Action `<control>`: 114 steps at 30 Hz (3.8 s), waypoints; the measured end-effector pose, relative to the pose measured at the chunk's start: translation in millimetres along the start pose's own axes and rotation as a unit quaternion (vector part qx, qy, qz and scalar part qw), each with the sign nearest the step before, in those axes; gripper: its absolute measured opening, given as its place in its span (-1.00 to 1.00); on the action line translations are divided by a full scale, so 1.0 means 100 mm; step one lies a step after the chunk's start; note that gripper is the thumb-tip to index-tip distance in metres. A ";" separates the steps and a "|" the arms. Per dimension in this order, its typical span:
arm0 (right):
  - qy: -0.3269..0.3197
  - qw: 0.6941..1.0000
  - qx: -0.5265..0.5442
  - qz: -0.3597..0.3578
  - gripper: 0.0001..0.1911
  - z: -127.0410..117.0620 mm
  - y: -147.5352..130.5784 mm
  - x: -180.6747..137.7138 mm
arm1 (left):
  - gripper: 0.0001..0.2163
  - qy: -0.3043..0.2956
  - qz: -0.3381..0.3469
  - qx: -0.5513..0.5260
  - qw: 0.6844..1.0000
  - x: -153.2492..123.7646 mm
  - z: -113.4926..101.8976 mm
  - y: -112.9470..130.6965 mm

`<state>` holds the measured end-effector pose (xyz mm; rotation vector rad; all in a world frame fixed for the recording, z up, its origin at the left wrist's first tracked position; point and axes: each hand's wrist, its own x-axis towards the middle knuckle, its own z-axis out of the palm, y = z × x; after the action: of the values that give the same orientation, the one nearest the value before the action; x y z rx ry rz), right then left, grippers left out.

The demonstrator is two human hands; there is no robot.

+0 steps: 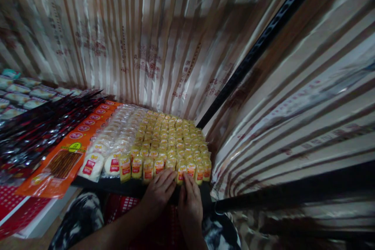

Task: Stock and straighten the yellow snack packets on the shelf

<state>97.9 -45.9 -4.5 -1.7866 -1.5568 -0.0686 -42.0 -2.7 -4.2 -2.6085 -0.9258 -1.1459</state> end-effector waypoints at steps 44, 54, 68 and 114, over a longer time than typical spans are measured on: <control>-0.247 0.954 -0.170 0.000 -0.66 -0.15 -0.35 1.78 | -0.81 0.079 0.100 0.078 0.989 0.28 0.31 0.13; -0.226 0.952 -0.207 0.005 -0.64 -0.11 -0.40 1.83 | -0.81 0.059 0.070 0.052 0.994 0.26 0.34 0.11; -0.247 0.942 -0.226 0.002 -0.68 0.08 -0.39 2.06 | -0.78 0.033 0.044 0.033 0.998 0.23 0.44 0.10; -0.238 0.932 -0.271 -0.025 -0.68 0.39 -0.28 2.61 | -0.80 0.085 0.090 0.050 0.991 0.33 0.34 0.03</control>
<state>124.2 192.2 110.5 -2.3143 -2.0754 -0.1033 -2.0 23.3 -4.6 -2.4144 -0.6795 -1.2175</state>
